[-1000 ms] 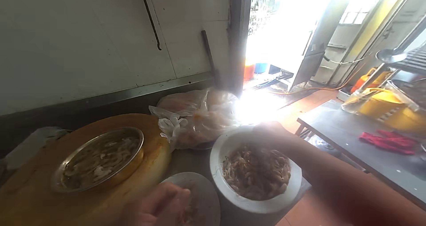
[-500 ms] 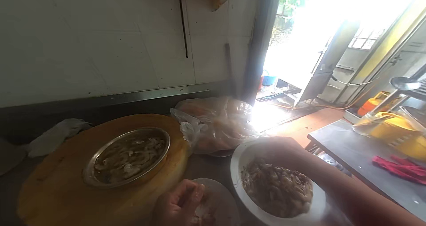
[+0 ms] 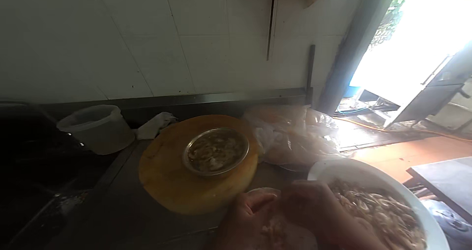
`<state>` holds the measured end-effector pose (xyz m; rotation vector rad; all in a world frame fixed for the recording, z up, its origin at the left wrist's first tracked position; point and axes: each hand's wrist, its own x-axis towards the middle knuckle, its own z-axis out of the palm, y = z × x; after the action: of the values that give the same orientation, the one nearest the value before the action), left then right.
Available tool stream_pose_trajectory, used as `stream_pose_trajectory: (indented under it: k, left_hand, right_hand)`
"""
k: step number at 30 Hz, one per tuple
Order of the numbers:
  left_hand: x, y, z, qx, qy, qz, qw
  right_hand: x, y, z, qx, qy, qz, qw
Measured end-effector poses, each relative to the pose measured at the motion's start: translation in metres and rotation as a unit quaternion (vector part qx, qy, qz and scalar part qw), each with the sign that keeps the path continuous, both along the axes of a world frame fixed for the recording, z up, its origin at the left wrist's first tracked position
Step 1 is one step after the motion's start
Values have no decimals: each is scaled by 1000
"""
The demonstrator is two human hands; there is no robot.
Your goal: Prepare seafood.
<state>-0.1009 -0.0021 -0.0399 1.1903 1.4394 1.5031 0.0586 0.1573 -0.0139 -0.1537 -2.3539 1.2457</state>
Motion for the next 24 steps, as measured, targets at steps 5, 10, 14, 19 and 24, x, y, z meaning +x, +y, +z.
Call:
stream_pose_trajectory:
  k: [5,10,14,19,24]
  left_hand:
    - [-14,-3,8,-3,-198,70,978]
    - [-20,-7,11,36,-178,116,976]
    - [-11,-4,7,48,-114,60,991]
    - [-7,-2,4,54,-131,58,988]
    - [-11,-3,6,61,-203,118,970]
  right_hand:
    - [6,-7,-3,0,23,-1,1000]
    - [14,-18,-5,-12,-69,-26,997]
    - [-1,-31,-13,-41,-10,-94,995]
    - [-3,-35,-24,35,75,-143,986]
    - [18,-39,-22,33,68,-215,974]
